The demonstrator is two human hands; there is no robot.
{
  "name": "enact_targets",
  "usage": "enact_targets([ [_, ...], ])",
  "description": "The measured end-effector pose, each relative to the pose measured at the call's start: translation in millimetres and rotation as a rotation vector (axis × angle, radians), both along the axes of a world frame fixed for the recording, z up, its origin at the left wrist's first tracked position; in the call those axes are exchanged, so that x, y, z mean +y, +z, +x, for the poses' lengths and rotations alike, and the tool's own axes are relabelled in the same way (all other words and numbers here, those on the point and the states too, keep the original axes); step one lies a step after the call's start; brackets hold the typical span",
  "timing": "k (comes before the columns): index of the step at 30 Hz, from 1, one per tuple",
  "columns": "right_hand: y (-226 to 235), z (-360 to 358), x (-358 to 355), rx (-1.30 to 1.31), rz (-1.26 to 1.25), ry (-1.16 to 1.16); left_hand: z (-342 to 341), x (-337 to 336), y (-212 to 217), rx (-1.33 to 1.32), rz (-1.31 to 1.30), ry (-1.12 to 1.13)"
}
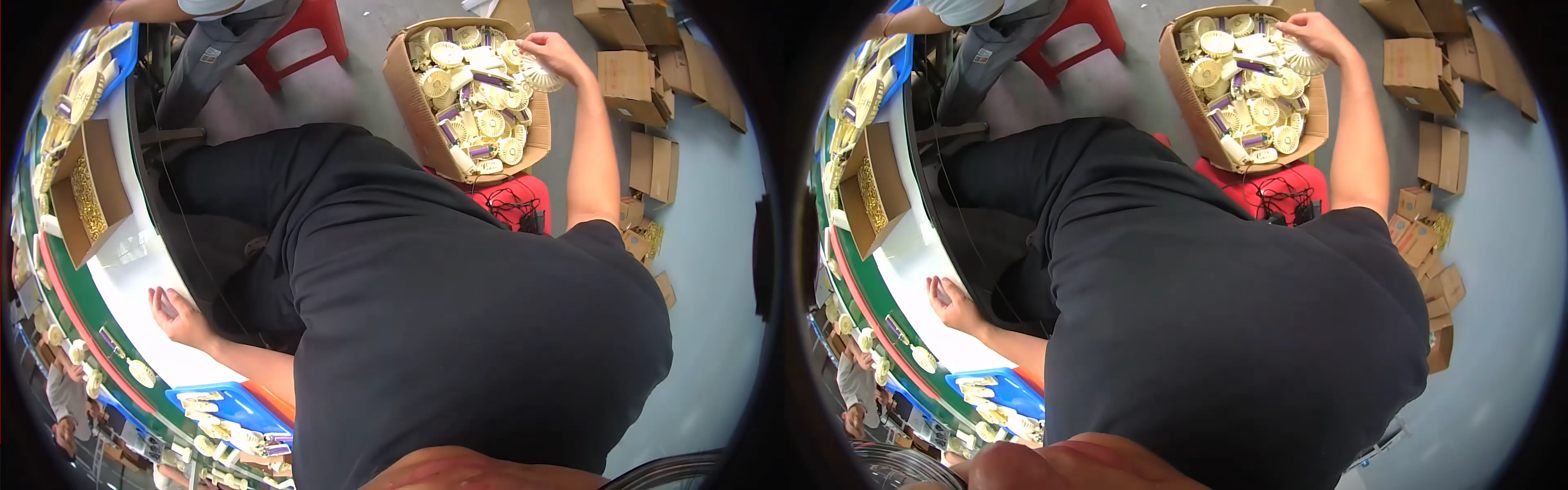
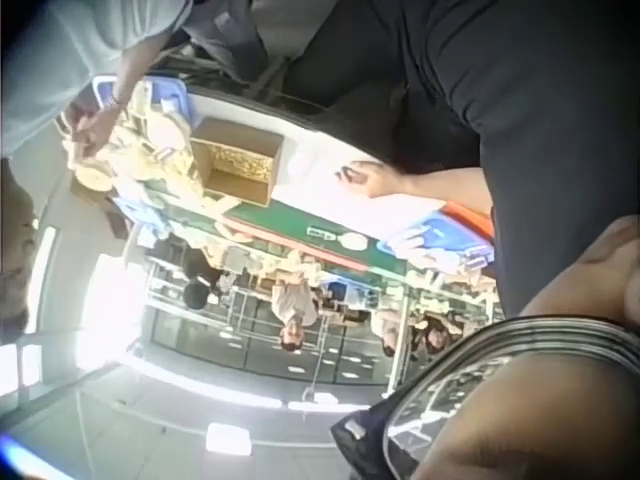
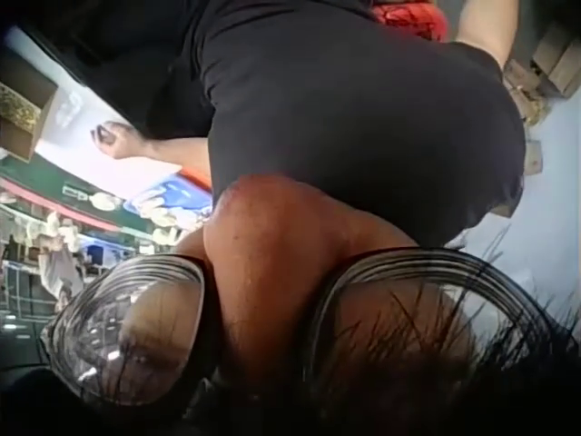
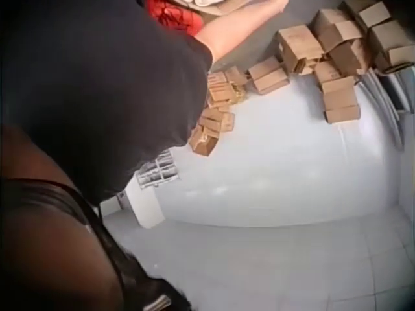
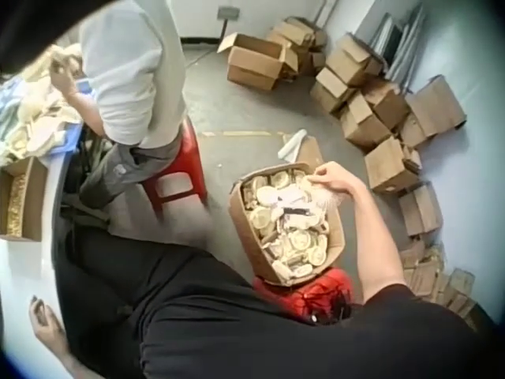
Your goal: The person assembles handheld fans by connecting the wiring and circuit boards to the plastic bodies, snapping the casing pieces together, and pressing the power button before placing finished fans onto the conveyor belt.
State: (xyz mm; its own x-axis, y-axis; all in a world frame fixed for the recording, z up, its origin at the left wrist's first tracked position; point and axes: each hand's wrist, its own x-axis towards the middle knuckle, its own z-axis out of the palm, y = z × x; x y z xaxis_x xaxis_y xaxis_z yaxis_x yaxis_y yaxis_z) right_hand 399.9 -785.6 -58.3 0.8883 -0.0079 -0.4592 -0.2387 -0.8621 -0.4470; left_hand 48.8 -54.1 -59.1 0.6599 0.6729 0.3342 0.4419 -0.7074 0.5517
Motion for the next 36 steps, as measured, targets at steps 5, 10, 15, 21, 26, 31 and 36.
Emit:
enact_targets([
  [5,115.6,15.2,68.8,0.05,0.245,0.375,22.1,-39.5,28.9,-0.253,-0.243,0.047],
  [10,237.4,-6.2,238.9,-0.113,0.443,0.942,92.8,-135.6,85.3,-0.246,-0.689,-0.712],
  [15,268.6,-46.8,389.6,-0.366,0.741,1.202,125.3,-183.9,107.1,-0.304,-0.634,-1.214],
  [21,268.4,-94.3,565.6,-0.605,0.828,1.36,91.2,-130.9,104.5,-0.65,-1.034,-0.806],
  [26,271.9,-149.3,668.5,-0.699,0.822,1.641,44.1,-61.9,88.3,-1.154,-1.635,-1.079],
  [31,266.0,-193.0,734.1,-0.546,0.706,1.801,-2.6,-26.6,76.3,-1.322,-1.499,-0.866],
  [36,236.2,-207.2,790.1,-0.456,0.502,1.961,-34.4,-15.1,76.5,-1.147,-1.28,-0.319],
])
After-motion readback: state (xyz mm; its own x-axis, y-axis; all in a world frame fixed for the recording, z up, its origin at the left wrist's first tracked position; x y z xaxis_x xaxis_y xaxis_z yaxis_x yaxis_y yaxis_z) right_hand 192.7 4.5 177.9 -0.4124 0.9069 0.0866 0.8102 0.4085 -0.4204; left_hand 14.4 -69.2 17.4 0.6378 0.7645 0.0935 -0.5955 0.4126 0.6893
